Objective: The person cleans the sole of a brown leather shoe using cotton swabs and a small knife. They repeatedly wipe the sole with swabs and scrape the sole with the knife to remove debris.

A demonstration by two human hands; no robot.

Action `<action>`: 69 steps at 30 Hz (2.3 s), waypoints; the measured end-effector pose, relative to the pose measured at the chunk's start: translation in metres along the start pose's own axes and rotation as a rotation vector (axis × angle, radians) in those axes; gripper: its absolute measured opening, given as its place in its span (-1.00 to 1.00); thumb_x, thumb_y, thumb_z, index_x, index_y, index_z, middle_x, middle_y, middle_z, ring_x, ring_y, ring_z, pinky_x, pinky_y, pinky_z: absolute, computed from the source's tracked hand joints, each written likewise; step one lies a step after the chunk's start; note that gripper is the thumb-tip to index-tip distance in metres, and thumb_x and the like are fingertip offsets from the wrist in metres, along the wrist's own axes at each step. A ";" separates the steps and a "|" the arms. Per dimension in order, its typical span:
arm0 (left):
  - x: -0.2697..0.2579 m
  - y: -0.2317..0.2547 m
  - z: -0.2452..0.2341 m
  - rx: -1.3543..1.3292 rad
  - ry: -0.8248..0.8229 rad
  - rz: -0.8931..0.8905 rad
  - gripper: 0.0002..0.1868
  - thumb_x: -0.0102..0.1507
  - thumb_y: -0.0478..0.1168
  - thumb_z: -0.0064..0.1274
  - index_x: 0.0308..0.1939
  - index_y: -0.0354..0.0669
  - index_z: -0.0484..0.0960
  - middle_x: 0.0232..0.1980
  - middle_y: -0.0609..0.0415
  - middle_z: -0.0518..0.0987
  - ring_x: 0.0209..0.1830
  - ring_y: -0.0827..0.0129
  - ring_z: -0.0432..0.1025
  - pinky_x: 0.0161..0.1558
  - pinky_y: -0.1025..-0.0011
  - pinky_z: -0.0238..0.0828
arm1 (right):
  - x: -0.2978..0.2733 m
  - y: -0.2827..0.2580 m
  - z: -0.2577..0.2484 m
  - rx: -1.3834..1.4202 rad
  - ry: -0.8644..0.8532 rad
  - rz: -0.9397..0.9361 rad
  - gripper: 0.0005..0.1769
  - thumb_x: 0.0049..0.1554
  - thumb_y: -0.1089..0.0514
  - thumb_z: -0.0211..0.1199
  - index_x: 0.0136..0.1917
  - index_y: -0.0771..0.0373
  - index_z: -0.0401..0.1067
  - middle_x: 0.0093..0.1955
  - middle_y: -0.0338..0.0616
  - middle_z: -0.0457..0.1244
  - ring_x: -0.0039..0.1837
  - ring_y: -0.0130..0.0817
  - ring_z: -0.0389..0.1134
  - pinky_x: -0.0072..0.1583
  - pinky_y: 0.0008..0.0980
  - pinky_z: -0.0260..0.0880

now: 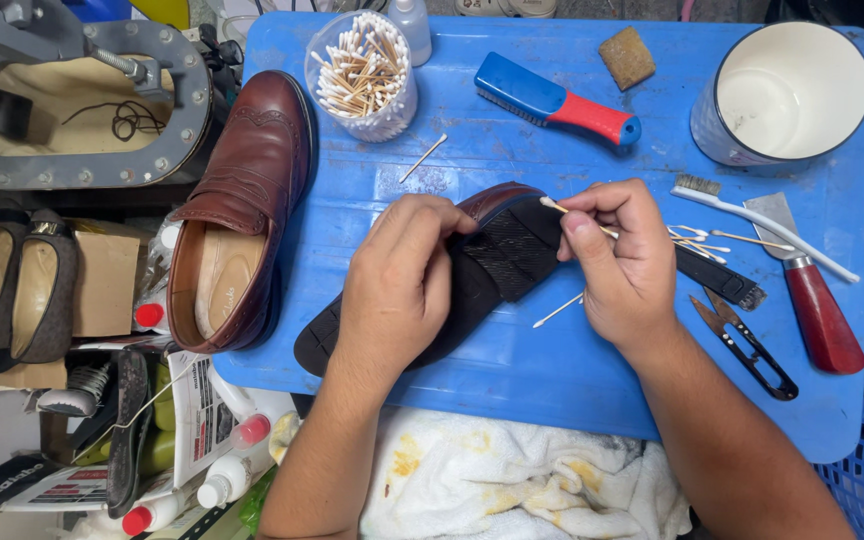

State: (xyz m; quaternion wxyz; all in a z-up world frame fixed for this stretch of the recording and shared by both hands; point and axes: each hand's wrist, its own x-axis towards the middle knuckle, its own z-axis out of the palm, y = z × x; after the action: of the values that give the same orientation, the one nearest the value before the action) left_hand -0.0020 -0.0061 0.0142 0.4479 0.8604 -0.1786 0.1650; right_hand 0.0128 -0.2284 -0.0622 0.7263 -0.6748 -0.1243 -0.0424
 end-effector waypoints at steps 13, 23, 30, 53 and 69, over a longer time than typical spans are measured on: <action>-0.009 -0.014 0.009 0.111 0.052 -0.104 -0.92 0.37 -0.27 0.15 -0.10 -0.19 0.63 -0.14 0.00 0.69 -0.17 0.16 0.63 -0.13 0.34 0.54 | -0.002 0.005 -0.003 -0.012 -0.009 -0.017 -0.89 0.43 0.27 0.10 0.19 0.35 0.26 0.06 -0.13 0.27 -0.07 -0.56 0.29 0.10 -0.51 0.35; -0.010 -0.015 0.005 0.043 0.109 -0.038 -0.86 0.45 -0.32 -0.01 -0.20 -0.28 0.55 -0.21 -0.05 0.62 -0.20 0.09 0.56 -0.12 0.28 0.48 | 0.008 -0.020 -0.004 -0.480 -0.062 -0.286 -0.86 0.13 0.43 0.41 -0.04 0.40 0.49 -0.31 -0.18 0.23 -0.30 -0.55 0.21 -0.24 -0.55 0.18; -0.022 -0.022 0.000 -0.093 0.115 0.068 -0.71 0.44 -0.31 -0.07 -0.41 -0.26 0.47 -0.38 0.03 0.54 -0.39 0.22 0.49 -0.25 0.32 0.38 | 0.012 -0.029 -0.006 -0.540 -0.079 -0.358 -0.84 0.17 0.43 0.39 0.01 0.38 0.46 -0.10 -0.04 0.29 -0.13 -0.43 0.30 -0.11 -0.52 0.28; -0.013 -0.012 0.006 0.085 0.078 0.135 -0.77 0.22 -0.43 0.24 -0.12 -0.27 0.50 -0.13 -0.05 0.61 -0.16 0.11 0.54 -0.08 0.29 0.46 | 0.032 -0.055 -0.063 -0.616 -0.080 -0.213 -0.89 0.16 0.36 0.40 -0.03 0.37 0.52 0.04 -0.07 0.39 0.05 -0.34 0.43 0.10 -0.39 0.44; -0.009 -0.005 0.012 0.281 -0.002 0.088 -0.78 0.23 -0.27 0.29 -0.13 -0.26 0.59 -0.08 -0.04 0.63 -0.12 0.10 0.53 -0.09 0.27 0.42 | -0.011 -0.102 -0.085 -1.227 0.157 -0.178 -0.65 -0.08 0.26 0.47 -0.01 0.37 0.52 -0.02 0.03 0.32 0.10 0.01 0.31 0.15 -0.15 0.33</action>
State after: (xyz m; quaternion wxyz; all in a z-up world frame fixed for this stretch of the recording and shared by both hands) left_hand -0.0064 -0.0119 0.0004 0.3151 0.9061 -0.1918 0.2072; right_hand -0.0104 -0.3227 0.0289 0.2069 -0.9510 -0.0794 -0.2157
